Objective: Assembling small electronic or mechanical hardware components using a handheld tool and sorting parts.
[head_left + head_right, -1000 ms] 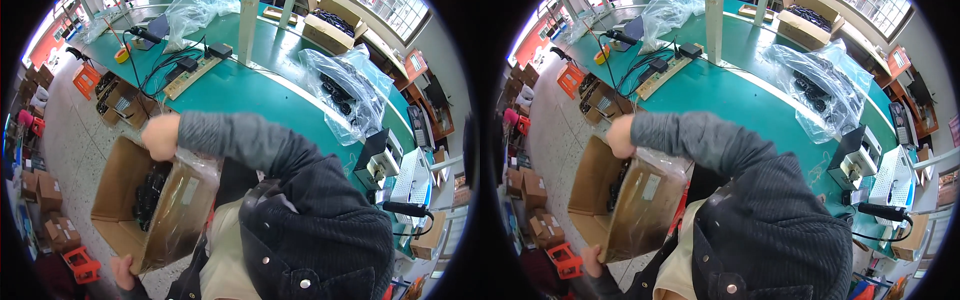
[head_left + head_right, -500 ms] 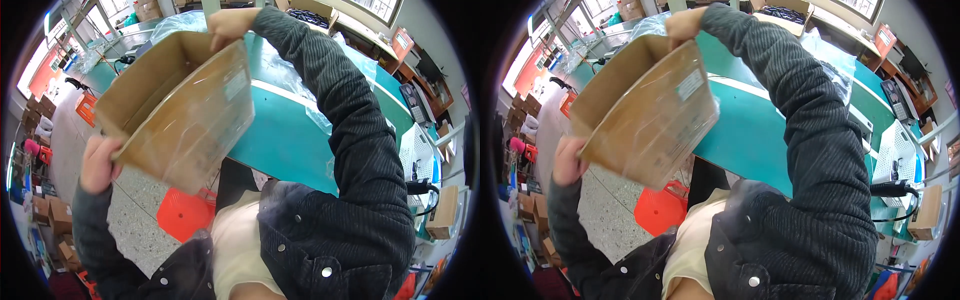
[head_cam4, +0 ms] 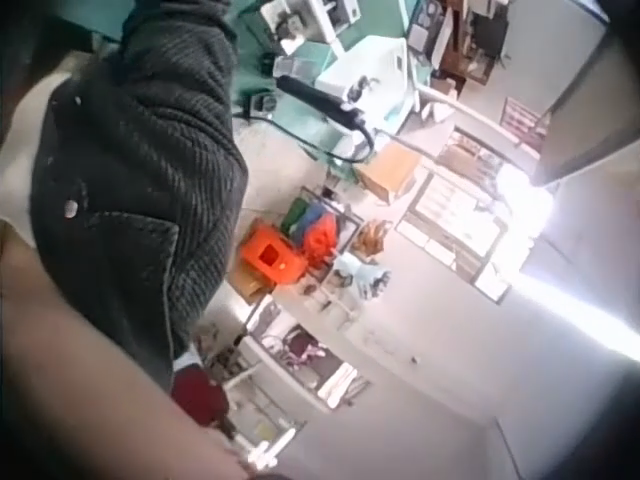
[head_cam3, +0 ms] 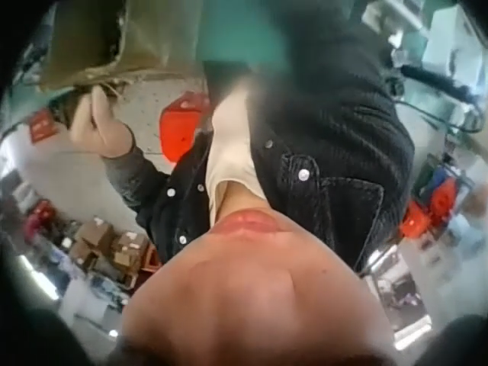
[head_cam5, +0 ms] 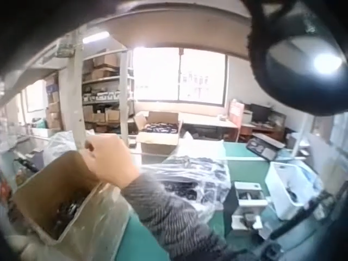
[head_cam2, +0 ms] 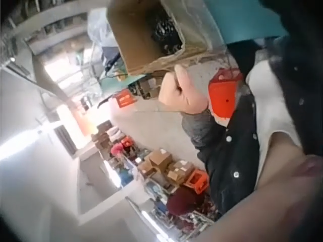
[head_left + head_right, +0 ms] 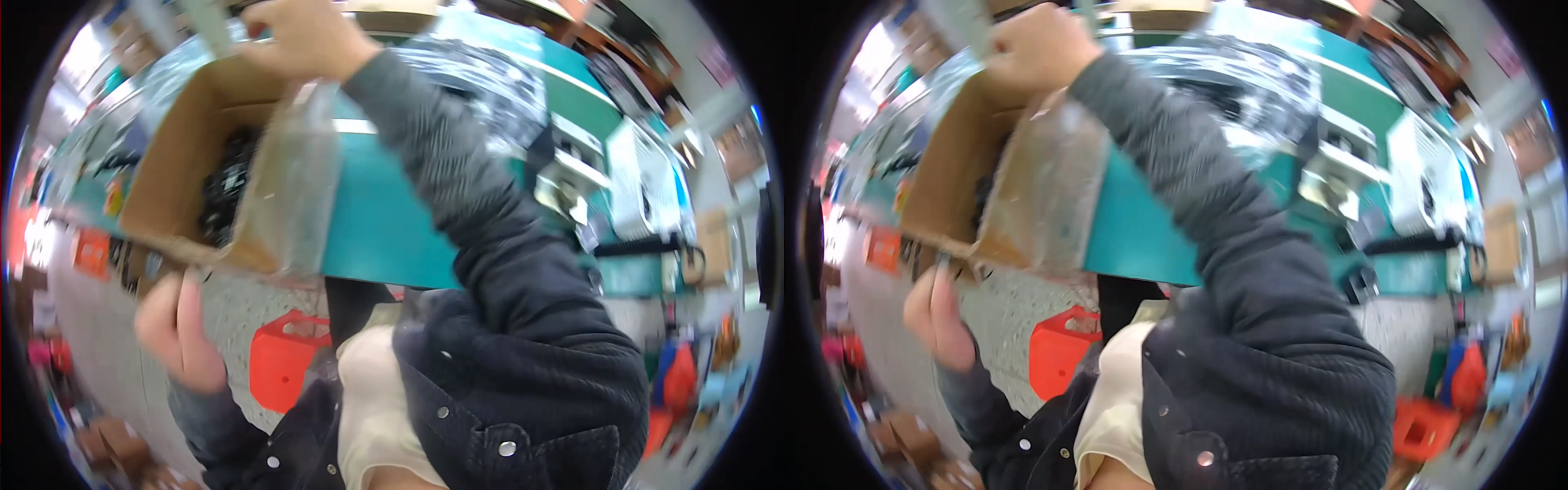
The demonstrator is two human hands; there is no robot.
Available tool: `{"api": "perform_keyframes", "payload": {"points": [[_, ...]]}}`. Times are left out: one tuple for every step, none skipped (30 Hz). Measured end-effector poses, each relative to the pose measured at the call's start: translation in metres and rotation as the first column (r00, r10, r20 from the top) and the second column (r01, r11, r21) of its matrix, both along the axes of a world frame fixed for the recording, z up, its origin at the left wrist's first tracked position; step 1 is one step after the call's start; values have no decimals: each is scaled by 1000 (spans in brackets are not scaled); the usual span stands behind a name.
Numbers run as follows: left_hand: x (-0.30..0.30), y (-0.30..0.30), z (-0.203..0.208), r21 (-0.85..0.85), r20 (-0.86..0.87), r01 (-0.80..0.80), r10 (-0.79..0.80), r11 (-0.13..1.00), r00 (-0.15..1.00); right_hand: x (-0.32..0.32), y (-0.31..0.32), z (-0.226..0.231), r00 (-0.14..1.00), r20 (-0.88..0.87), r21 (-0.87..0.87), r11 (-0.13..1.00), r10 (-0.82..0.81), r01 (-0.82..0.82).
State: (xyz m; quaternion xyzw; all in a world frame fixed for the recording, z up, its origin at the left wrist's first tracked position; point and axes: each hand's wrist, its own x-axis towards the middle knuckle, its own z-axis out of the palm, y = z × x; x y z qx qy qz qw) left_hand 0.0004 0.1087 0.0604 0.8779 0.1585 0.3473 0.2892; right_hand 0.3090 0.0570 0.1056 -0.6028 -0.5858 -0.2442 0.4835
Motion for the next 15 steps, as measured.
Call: {"api": "perform_keyframes", "payload": {"points": [[-18, -31, 0, 32, 132, -44, 40, 999, 990, -32, -4, -5, 991, 55, 279, 955, -120, 100], [-17, -53, -28, 66, 517, -147, 92, 987, 851, -59, -26, -10, 998, 6, 457, 888, -62, 52], [-35, -51, -60, -59, 673, 310, -192, 949, 715, -91, -60, -14, 994, 20, 568, 819, -112, 81], [8, -61, -33, 440, 553, 572, -711, 692, 434, -115, -90, -25, 987, 35, 583, 805, -155, 106], [19, -60, -42, 481, 415, 667, -818, 569, 398, -130, -120, -43, 934, 122, 517, 825, -335, 228], [12, -62, -45, 456, 341, 704, -838, 544, 426, -150, -138, -46, 942, 195, 486, 861, -275, 151], [27, -62, -71, 351, 381, 769, -832, 534, 404, -149, -174, -52, 882, 389, 370, 922, -266, 115], [26, -68, -72, 216, 385, 809, -809, 548, 445, -161, -211, -42, 810, 401, 411, 874, -428, 258], [27, -70, -88, 149, 374, 805, -786, 575, 492, -169, -236, -43, 646, 252, 499, 669, -721, 551], [34, -74, -101, 84, 363, 810, -775, 580, 517, -165, -274, -53, 701, -108, 637, 492, -705, 593], [43, -75, -107, 94, 369, 832, -795, 546, 481, -167, -307, -59, 461, -395, 480, 249, -795, 841], [49, -80, -112, 71, 323, 847, -815, 527, 480, -167, -338, -68, 257, -388, 248, 168, -885, 954], [48, -85, -115, 46, 271, 851, -827, 522, 493, -165, -366, -84, -55, -154, -22, -52, -987, 998], [54, -95, -117, 25, 244, 878, -855, 478, 458, -169, -384, -105, -159, -13, -243, -151, -987, 958], [58, -105, -121, -13, 221, 884, -861, 467, 458, -175, -397, -122, -235, -21, -198, -226, -972, 954]]}}
